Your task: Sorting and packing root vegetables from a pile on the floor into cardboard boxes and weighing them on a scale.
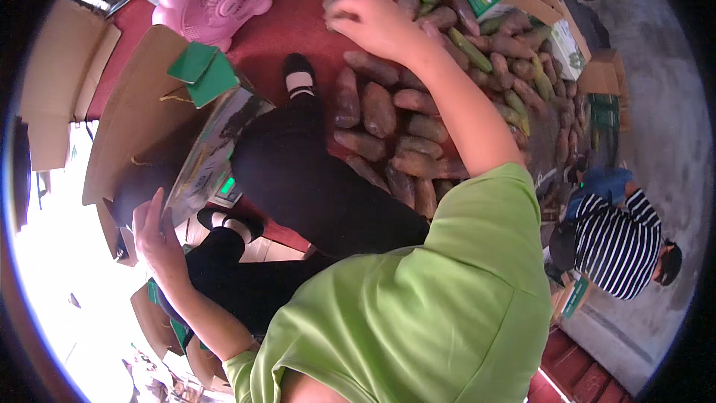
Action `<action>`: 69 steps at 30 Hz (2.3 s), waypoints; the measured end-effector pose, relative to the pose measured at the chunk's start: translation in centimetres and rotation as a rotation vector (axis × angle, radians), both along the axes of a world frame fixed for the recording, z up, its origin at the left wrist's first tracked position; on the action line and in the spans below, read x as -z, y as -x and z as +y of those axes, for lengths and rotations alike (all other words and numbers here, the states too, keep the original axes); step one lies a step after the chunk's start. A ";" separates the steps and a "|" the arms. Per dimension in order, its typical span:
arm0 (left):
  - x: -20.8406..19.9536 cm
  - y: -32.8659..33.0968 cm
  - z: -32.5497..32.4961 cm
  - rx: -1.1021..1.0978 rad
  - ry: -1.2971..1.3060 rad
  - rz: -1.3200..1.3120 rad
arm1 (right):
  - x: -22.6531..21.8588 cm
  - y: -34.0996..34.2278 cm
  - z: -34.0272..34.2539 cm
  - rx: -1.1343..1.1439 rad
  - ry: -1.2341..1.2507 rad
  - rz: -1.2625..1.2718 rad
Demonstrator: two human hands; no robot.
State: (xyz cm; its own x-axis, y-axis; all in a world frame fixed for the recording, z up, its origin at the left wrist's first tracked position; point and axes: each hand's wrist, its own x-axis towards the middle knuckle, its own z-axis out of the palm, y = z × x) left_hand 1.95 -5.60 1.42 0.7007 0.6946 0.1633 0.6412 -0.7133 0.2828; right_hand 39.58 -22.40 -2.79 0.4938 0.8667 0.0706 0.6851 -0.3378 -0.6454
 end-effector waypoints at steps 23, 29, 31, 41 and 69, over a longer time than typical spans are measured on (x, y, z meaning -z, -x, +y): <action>1.9 0.5 1.0 -0.015 -0.105 0.094 | 20.1 15.8 -31.8 0.587 0.466 0.050; 2.3 0.8 1.0 -0.047 -0.088 0.079 | 18.3 16.0 -27.7 0.486 0.633 -0.038; 2.4 0.6 0.9 -0.046 -0.083 0.078 | 18.7 15.8 -27.9 0.490 0.634 -0.062; 2.7 1.3 1.6 -0.016 -0.063 0.054 | 20.7 17.0 -32.3 0.843 0.818 0.101; 1.4 -0.3 0.1 -0.005 -0.123 0.082 | 18.5 9.1 -20.0 0.751 0.201 0.316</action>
State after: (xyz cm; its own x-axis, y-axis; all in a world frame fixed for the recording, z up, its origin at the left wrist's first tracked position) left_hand 2.26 -5.50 0.03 0.7120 0.6762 0.1894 0.6621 -0.7363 0.1396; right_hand 30.44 -42.37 -21.33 0.9153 0.2809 -0.2886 0.0293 -0.7612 -0.6478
